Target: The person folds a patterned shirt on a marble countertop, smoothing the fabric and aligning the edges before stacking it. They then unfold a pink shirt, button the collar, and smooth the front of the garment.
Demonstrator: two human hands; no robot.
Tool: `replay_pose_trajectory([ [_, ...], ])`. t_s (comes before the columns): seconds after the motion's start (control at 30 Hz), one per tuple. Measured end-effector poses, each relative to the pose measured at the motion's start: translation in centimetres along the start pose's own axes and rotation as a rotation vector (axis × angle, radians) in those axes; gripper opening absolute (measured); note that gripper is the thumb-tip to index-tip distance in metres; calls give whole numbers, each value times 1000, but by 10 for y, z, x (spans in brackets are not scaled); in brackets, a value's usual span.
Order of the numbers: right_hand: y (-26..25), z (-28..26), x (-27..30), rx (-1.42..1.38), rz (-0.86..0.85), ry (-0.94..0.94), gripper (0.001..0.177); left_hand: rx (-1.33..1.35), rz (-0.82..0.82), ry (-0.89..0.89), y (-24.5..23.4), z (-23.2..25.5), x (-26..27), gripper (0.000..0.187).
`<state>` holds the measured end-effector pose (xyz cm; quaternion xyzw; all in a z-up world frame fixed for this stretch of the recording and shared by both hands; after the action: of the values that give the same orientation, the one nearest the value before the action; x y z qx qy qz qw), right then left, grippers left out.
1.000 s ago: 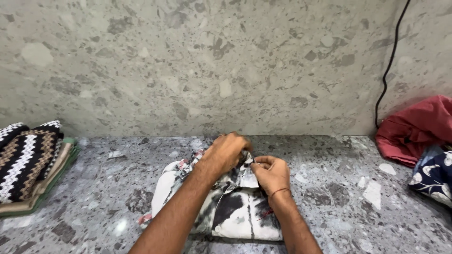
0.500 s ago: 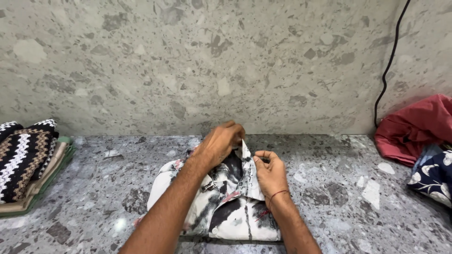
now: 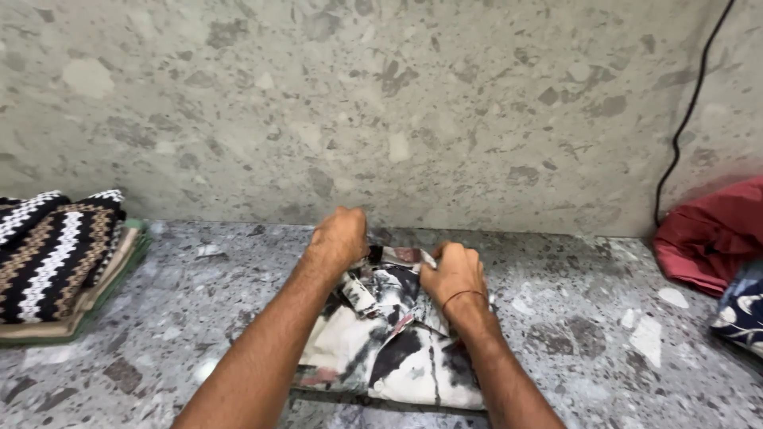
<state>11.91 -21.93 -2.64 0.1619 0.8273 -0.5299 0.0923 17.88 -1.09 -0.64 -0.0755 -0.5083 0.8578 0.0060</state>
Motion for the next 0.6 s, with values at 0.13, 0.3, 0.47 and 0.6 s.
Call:
replay_pose_trajectory([
  [0.13,25,19,-16,-34,22,-10,25,-1,144,93,-2,-10,-2,18],
  [0.3,4,3,5,-53,203,-91,21,98,340,360,-13,-12,11,27],
  [0.47,-36,-42,38,38,294,-239,25,444,198,-72,-35,-43,26,29],
  [0.6,-31,-81,55,-11,65,-299,35,325,222,-103,-67,-37,89,38],
])
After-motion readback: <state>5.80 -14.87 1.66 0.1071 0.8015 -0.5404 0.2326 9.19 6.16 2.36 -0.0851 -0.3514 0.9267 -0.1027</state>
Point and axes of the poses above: each hand's wrist, its own x-axis away from the middle knuckle, its own y-axis out of the palm, z = x × y, the point moved 3 cm from there along -x, towards the middle knuckle, and after that the axes turned 13 degrees about x, right-handed, at the moved point
